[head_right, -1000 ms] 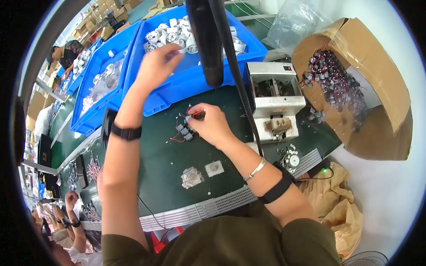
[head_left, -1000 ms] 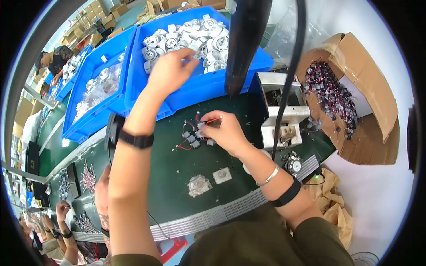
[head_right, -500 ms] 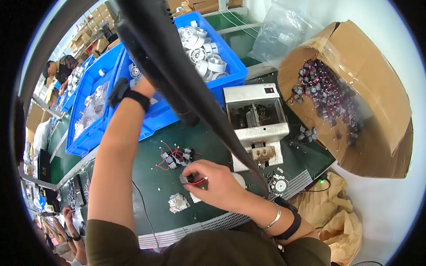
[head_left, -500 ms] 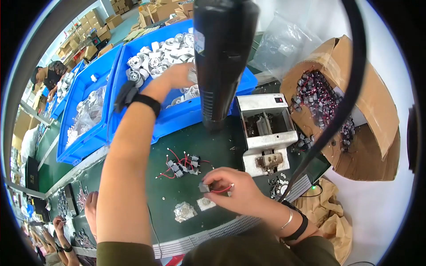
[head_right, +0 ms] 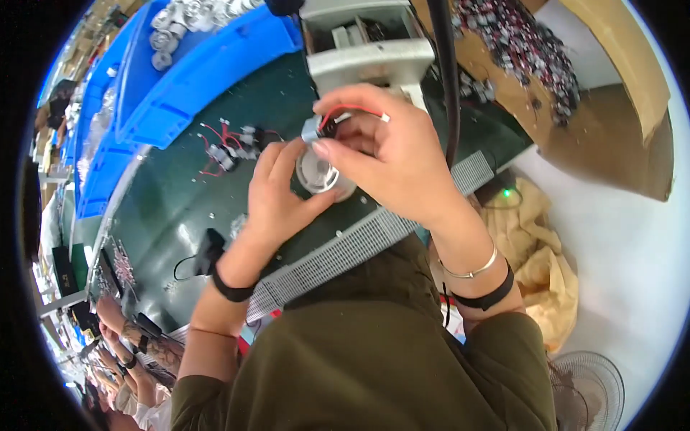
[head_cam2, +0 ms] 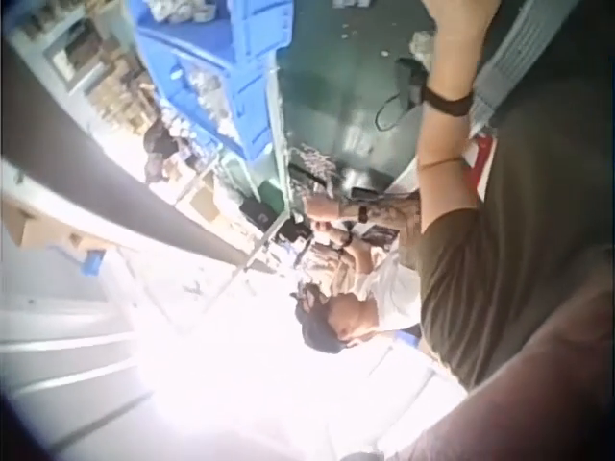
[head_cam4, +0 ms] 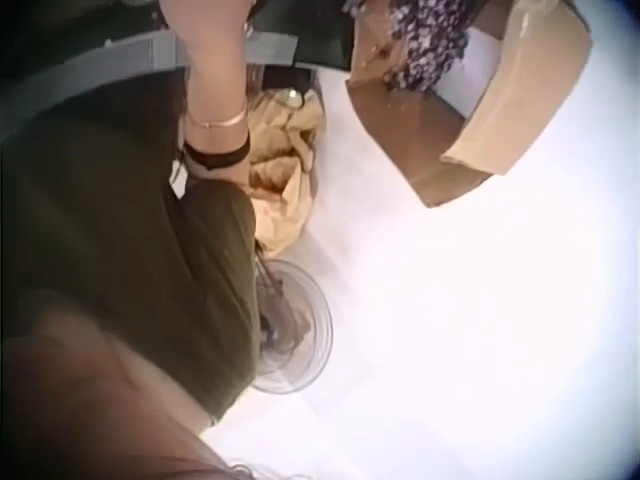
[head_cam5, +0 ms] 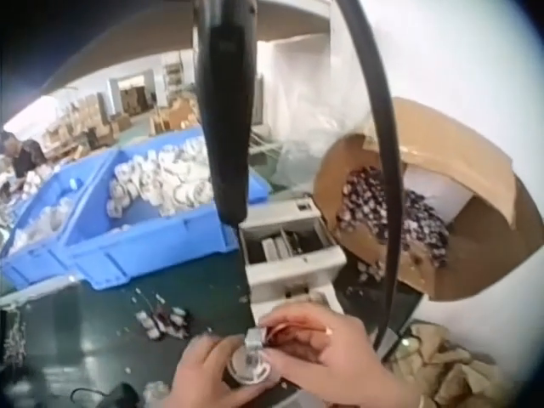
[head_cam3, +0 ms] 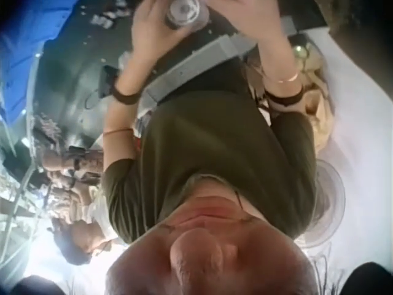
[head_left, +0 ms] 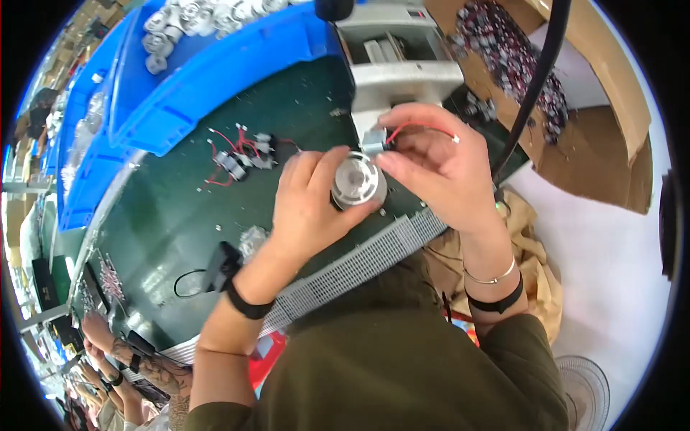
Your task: Assembling small electronic or mechanical parts using a power screwdriver on a factory production line.
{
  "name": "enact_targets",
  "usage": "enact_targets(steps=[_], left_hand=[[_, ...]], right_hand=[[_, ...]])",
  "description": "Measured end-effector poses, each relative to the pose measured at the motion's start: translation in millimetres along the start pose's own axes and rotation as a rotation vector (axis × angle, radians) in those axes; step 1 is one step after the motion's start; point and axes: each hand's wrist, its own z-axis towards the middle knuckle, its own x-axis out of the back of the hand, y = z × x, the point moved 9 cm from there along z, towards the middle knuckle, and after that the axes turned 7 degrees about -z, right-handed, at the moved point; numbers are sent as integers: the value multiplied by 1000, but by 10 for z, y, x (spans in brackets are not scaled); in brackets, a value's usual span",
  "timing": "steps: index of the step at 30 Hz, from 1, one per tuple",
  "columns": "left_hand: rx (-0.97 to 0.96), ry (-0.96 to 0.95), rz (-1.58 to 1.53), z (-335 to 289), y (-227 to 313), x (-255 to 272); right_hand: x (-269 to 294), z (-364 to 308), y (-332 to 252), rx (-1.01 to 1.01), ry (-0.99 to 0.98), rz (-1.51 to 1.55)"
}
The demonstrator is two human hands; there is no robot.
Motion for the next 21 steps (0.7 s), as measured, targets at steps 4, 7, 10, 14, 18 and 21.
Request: enact_targets(steps=[4,7,10,14,18,21], left_hand=[[72,140,193,-183,65,-185],[12,167,79,-160,164,-159],[3,-4,-149,-196,92,-276],[-22,-71,-161,-129,67,-233],[85,-139,-60,-20,18,-123],[150,-171,-248,-50,-90,-195]], right_hand=[[150,-148,28,74,53,-227],[211,-220,170,-14,28,-261],[148,-227,200,23,-21,-342],[134,-215,225,51,-20,-374],[-44,-180,192,198,-200,-632],[-174,-122,212,272,-280,-762]])
